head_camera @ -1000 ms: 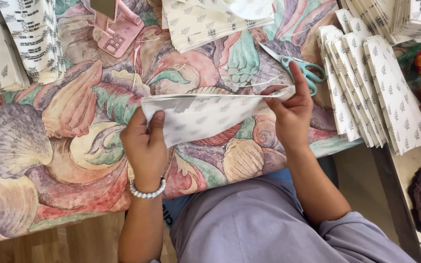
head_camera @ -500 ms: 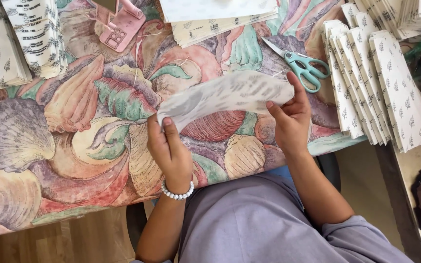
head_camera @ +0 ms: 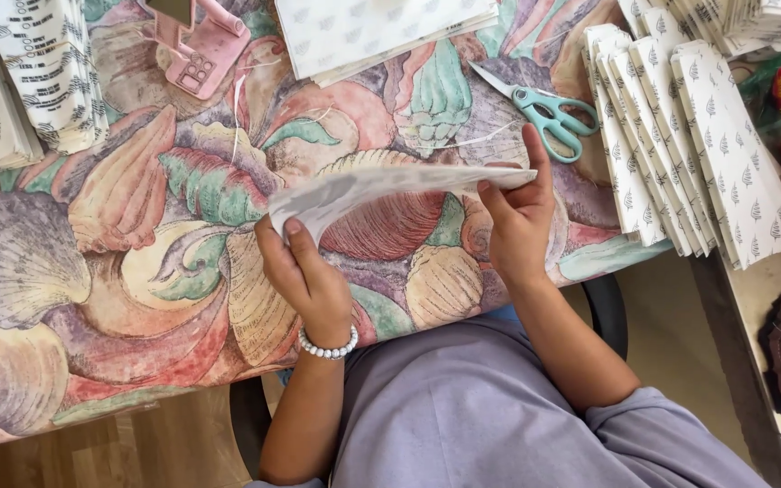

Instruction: Folding printed paper sheets into specific shapes at a workstation.

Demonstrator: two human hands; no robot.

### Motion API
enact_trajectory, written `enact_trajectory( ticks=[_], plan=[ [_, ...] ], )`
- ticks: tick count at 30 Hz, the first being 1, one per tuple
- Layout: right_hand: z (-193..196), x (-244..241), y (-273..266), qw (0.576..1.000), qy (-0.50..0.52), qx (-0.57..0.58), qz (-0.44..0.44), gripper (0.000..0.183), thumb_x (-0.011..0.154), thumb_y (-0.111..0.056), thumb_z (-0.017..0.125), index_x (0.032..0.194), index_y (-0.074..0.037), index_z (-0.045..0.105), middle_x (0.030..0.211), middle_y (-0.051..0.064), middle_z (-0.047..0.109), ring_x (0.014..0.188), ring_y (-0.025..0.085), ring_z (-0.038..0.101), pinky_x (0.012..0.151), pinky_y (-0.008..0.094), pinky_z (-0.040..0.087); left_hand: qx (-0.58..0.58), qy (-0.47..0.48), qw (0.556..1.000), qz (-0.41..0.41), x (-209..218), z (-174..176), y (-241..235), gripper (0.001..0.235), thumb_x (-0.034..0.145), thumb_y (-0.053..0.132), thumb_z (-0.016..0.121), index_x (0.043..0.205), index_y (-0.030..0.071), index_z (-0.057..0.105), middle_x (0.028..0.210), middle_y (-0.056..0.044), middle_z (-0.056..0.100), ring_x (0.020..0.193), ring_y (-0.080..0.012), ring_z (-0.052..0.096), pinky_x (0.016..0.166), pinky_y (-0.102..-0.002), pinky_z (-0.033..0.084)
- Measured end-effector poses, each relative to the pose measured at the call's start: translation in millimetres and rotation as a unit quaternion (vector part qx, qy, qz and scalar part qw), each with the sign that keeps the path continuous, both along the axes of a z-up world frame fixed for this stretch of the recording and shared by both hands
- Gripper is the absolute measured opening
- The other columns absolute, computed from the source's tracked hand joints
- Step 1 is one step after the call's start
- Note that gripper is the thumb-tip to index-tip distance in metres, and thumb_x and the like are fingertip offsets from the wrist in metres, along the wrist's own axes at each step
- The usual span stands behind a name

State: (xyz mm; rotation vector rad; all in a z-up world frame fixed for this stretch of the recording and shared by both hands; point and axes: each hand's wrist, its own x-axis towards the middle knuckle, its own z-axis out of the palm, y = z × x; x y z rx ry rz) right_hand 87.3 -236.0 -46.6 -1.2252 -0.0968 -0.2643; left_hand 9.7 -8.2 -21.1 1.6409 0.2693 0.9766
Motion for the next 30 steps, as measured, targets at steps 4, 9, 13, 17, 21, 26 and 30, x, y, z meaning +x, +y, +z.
enact_trajectory(
  ticks=[4,9,13,17,21,26,30],
  plan=[
    [1,2,8,0.999,0.016,0.022,0.017,0.079,0.092,0.018,0.063,0.16,-0.007,0.033,0.107,0.013,0.071,0.106,0.018,0.07,0.1,0.036,0.057,0.032,0.004,0.999,0.011,6,-1,-6,0.022,0.111,0.015,0.042,0.113,0.001,0.058,0.089,-0.011,0.06,0.083,-0.0166,0.059,0.079,-0.035,0.049],
    [-18,12,0,0.999,0.021,0.0,0.033,0.086,0.088,0.022,0.06,0.162,-0.01,0.03,0.107,0.012,0.07,0.108,0.02,0.07,0.1,0.034,0.056,0.022,-0.012,1.0,0.014,9,-4,-2,0.023,0.11,0.017,0.042,0.11,0.004,0.06,0.085,-0.007,0.06,0.076,-0.0146,0.056,0.076,-0.032,0.047],
    [57,9,10,0.976,-0.166,-0.143,0.004,0.095,0.081,0.015,0.059,0.165,-0.015,0.024,0.141,0.019,0.054,0.139,0.031,0.049,0.123,0.049,0.039,0.022,-0.02,0.999,0.017,8,13,-7,0.024,0.11,0.016,0.041,0.109,0.003,0.061,0.08,-0.005,0.054,0.068,-0.0118,0.047,0.071,-0.027,0.041],
    [99,31,20,0.86,-0.345,-0.375,-0.009,0.054,0.108,-0.025,0.067,0.151,-0.003,0.044,0.148,0.018,0.051,0.139,0.033,0.053,0.121,0.047,0.051,0.034,0.032,0.999,0.011,3,33,-11,0.024,0.11,0.021,0.04,0.103,0.004,0.055,0.068,0.002,0.036,0.055,-0.0079,0.025,0.054,-0.03,0.02],
    [117,46,44,0.834,-0.369,-0.405,0.062,0.027,0.091,-0.016,0.088,0.115,-0.008,0.079,0.115,0.007,0.073,0.102,0.023,0.072,0.092,0.035,0.059,0.05,-0.009,0.998,0.022,6,21,-8,0.025,0.11,0.015,0.04,0.102,0.0,0.058,0.078,-0.013,0.057,0.072,-0.0166,0.051,0.069,-0.034,0.044],
    [127,43,54,0.841,-0.398,-0.363,0.053,0.004,0.095,-0.003,0.082,0.099,-0.002,0.081,0.09,0.009,0.071,0.074,0.026,0.067,0.073,0.036,0.058,0.039,-0.007,0.999,0.021,6,21,-6,0.023,0.109,0.013,0.041,0.1,0.0,0.059,0.071,-0.008,0.05,0.065,-0.0147,0.046,0.065,-0.03,0.042],
    [142,29,49,0.836,-0.393,-0.378,0.059,0.002,0.096,-0.001,0.081,0.097,-0.001,0.082,0.087,0.01,0.07,0.07,0.024,0.064,0.07,0.035,0.058,-0.022,0.005,0.999,-0.034,-8,8,-6,0.028,0.109,0.013,0.039,0.107,-0.001,0.063,0.071,-0.006,0.052,0.06,-0.012,0.041,0.064,-0.025,0.039]
  ],
)
